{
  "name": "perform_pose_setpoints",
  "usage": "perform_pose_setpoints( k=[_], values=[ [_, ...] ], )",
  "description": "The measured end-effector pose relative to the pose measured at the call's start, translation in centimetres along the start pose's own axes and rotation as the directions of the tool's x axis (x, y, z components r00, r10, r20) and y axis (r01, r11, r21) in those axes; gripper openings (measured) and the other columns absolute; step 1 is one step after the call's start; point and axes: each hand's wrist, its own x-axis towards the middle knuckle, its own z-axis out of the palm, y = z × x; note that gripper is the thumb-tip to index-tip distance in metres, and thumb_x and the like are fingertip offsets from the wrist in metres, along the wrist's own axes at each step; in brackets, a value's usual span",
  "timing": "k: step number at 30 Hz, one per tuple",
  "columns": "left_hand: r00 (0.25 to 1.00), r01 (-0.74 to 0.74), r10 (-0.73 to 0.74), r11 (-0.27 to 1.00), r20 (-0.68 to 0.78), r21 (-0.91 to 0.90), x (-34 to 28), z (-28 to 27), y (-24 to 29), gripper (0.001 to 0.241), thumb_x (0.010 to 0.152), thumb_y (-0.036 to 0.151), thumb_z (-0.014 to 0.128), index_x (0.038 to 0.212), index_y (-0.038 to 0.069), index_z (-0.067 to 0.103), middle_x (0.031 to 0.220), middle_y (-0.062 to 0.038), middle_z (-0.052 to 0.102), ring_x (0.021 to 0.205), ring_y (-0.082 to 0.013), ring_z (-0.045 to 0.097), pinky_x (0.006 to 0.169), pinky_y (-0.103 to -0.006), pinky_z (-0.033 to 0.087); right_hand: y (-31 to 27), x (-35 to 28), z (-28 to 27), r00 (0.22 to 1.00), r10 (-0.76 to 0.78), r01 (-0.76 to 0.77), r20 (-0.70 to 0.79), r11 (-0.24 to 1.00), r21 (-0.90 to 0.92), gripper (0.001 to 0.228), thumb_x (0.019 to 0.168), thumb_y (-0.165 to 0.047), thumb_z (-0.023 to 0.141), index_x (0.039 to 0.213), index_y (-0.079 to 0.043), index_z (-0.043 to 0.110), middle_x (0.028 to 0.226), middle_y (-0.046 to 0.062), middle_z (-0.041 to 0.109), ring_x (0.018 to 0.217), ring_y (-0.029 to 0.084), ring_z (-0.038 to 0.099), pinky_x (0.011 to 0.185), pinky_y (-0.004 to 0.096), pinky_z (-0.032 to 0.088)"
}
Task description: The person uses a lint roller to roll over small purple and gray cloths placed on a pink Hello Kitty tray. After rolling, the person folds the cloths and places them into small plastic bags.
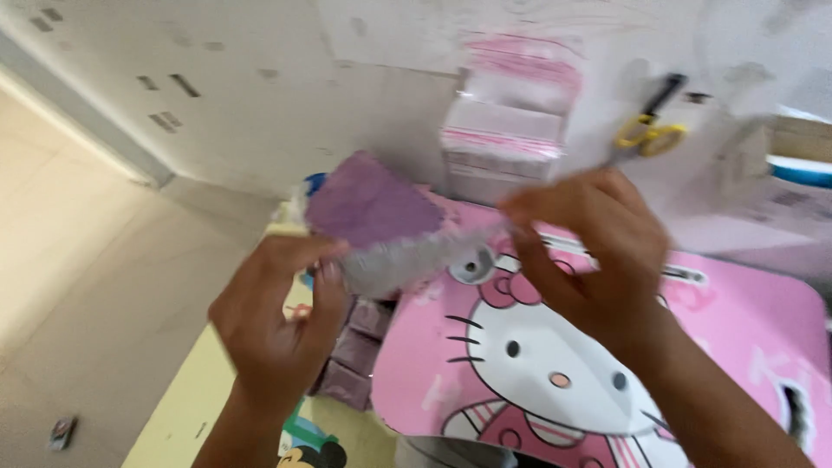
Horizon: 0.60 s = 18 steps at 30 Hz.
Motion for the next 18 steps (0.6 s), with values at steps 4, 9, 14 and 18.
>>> perform_pose_setpoints(
  k=[4,9,14,18],
  values=[
    [0.990,0.037,-0.010,0.981,0.140,-0.190,0.4,0.0,5.2,0.012,0.096,0.006,0.058,0.096,0.003,0.070,0.089,-0.010,0.076,0.076,-0.0228,0.074,0.073,-0.0324,0.058,-1.3,-4.8,-6.3,0.994,0.109,-0.109,-0.010,0.993,0.040,0.004,0.091,0.007,0.068,0.091,0.005,0.064,0.082,0.012,0.069,0.069,0.027,0.064,0.067,0.036,0.050],
    [0.892,0.281,-0.056,0.847,0.449,-0.452,-0.5,4.5,7.2,0.013,0.089,0.009,0.065,0.097,0.012,0.076,0.087,0.000,0.079,0.076,-0.0109,0.074,0.072,-0.0251,0.056,-1.6,-12.5,-11.4,0.871,0.491,-0.491,-0.007,0.869,-0.055,0.013,0.084,-0.008,0.074,0.093,0.000,0.069,0.080,0.006,0.074,0.058,0.011,0.063,0.057,0.021,0.048],
    [0.734,0.600,-0.178,0.621,0.655,-0.504,-3.8,15.0,6.8,0.014,0.092,0.006,0.066,0.103,0.006,0.076,0.080,-0.007,0.075,0.072,-0.0118,0.068,0.069,-0.0293,0.056,3.2,-17.6,-10.7,0.654,0.756,-0.754,0.031,0.655,-0.053,0.008,0.090,-0.014,0.076,0.091,-0.006,0.075,0.072,0.006,0.072,0.065,0.018,0.069,0.066,0.031,0.056],
    [0.559,0.790,-0.262,0.456,0.786,-0.410,-7.8,23.5,5.2,0.023,0.092,-0.002,0.063,0.113,-0.001,0.073,0.087,-0.014,0.075,0.072,-0.0166,0.069,0.073,-0.0360,0.061,8.2,-21.6,-8.3,0.448,0.893,-0.894,0.047,0.445,0.061,0.012,0.092,-0.007,0.075,0.103,-0.002,0.075,0.060,0.012,0.060,0.058,0.019,0.057,0.052,0.032,0.048]
  ],
)
